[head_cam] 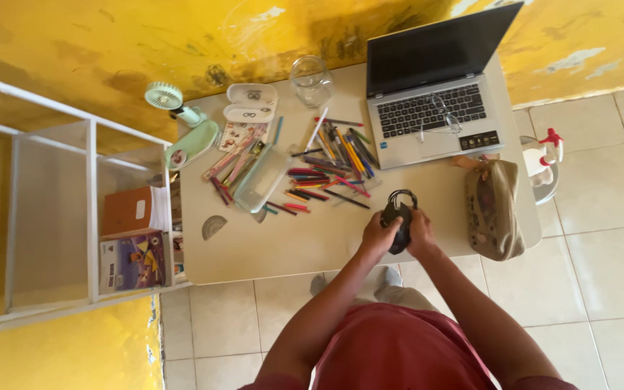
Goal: The person organizes a cluttered desk by first moving a small fan and a computer mouse to clear space. They then pick up a glass jar and systematically place various colored pencils and pens into it one by one, tidying the scattered stationery.
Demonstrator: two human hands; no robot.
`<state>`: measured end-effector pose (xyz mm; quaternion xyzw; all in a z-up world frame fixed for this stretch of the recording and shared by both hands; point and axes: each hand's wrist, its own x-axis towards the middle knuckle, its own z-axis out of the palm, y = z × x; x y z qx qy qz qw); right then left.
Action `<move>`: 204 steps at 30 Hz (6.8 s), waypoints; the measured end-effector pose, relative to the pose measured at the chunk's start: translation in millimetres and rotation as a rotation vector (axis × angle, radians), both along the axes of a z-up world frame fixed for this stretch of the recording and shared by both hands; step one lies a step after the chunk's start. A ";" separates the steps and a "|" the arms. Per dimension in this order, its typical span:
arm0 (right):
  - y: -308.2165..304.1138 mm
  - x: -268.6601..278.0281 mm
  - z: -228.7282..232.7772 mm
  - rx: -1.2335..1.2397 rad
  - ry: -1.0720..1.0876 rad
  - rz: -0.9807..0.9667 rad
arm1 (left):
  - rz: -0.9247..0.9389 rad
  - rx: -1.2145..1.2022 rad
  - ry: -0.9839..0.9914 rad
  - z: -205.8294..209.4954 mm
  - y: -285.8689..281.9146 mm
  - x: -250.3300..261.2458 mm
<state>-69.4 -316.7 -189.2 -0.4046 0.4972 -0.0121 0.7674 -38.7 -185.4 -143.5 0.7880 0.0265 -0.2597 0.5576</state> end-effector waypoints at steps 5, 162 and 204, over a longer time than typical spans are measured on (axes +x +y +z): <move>-50.9 -4.0 -6.2 -0.378 -0.041 0.233 | -0.020 -0.204 0.317 -9.4 -34.1 4.2; 238.1 110.1 93.3 -1.603 -0.107 1.380 | 0.246 0.408 -0.286 -63.4 361.1 155.2; 222.9 92.8 153.0 -0.861 -0.313 0.826 | 0.046 -0.435 -0.059 39.2 342.1 207.8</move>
